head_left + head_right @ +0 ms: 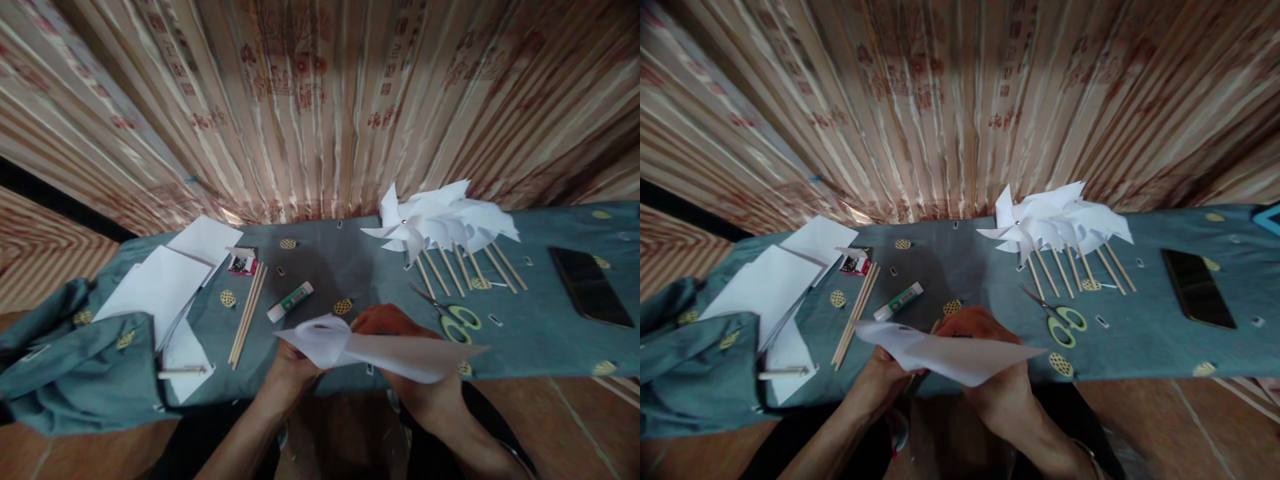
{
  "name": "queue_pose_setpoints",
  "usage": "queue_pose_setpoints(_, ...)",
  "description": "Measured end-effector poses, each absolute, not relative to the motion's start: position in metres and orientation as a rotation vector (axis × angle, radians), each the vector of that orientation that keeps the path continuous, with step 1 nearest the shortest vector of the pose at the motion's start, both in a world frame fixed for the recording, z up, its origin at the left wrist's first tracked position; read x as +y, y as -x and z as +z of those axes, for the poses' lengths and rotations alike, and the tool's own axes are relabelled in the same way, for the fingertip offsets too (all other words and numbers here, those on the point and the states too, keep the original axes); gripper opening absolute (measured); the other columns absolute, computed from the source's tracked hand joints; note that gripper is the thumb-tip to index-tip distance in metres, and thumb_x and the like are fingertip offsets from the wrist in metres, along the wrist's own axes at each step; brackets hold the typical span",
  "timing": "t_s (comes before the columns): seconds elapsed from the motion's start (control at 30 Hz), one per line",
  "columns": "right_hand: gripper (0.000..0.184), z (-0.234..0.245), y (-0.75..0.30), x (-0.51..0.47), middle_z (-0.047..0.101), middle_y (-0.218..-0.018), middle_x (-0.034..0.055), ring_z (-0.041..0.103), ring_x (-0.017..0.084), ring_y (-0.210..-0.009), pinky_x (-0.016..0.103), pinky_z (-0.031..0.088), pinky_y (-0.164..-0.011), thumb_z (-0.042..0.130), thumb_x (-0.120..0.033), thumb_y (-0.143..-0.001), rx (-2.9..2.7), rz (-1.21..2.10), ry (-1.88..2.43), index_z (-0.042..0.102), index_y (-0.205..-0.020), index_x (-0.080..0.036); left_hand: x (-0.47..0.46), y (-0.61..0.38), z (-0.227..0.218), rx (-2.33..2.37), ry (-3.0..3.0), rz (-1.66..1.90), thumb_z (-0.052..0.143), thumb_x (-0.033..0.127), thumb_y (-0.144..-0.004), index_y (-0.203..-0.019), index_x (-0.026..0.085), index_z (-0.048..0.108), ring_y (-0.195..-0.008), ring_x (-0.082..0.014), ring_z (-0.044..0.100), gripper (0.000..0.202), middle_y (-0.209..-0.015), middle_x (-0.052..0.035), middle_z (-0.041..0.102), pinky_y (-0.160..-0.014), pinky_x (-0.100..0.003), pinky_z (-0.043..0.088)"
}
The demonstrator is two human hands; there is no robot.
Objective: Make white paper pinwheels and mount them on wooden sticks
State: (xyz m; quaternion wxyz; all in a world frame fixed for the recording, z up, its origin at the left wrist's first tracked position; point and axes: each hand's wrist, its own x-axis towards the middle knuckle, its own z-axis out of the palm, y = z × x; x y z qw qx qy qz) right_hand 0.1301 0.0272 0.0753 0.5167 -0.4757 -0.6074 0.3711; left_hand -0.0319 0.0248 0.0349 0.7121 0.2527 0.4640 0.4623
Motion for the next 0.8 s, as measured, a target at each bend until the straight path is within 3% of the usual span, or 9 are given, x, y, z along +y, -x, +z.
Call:
queue_pose_setpoints(0.17,0.018,0.066,-0.133,0.035,0.074,-0.074,0.0016,0.067,0.017,-0.065,0.026,0.052,-0.058,0.076,-0.034,-0.071,-0.996,1.328,1.217,0.075,-0.083,-0.021,0.024,0.029,0.031,1.047,-0.528,1.009,0.088,0.02,-0.04,-0.051,0.014,0.067,-0.049,-0.0077,0.051,0.024,-0.049,0.0013,0.062,-0.05,-0.018,0.039)
queue_pose_setpoints(0.37,0.026,0.049,-0.132,0.052,0.074,-0.072,0.0014,0.068,0.019,-0.07,0.03,0.054,-0.068,0.083,-0.035,-0.059,-0.739,1.546,1.152,0.076,-0.079,-0.02,0.021,0.033,0.025,1.212,-0.608,0.906,0.087,0.032,-0.046,-0.054,0.014,0.071,-0.046,-0.0052,0.045,0.025,-0.047,0.0012,0.059,-0.048,-0.017,0.031)
queue_pose_setpoints(0.8,0.027,0.032,-0.131,0.057,0.073,-0.065,0.0,0.064,0.012,-0.058,0.024,0.05,-0.06,0.088,-0.03,-0.051,-0.62,1.738,1.146,0.074,-0.068,-0.016,0.012,0.036,0.023,1.291,-0.716,0.962,0.084,0.032,-0.046,-0.056,0.015,0.071,-0.047,-0.0092,0.05,0.023,-0.048,-0.0001,0.061,-0.05,-0.021,0.037)
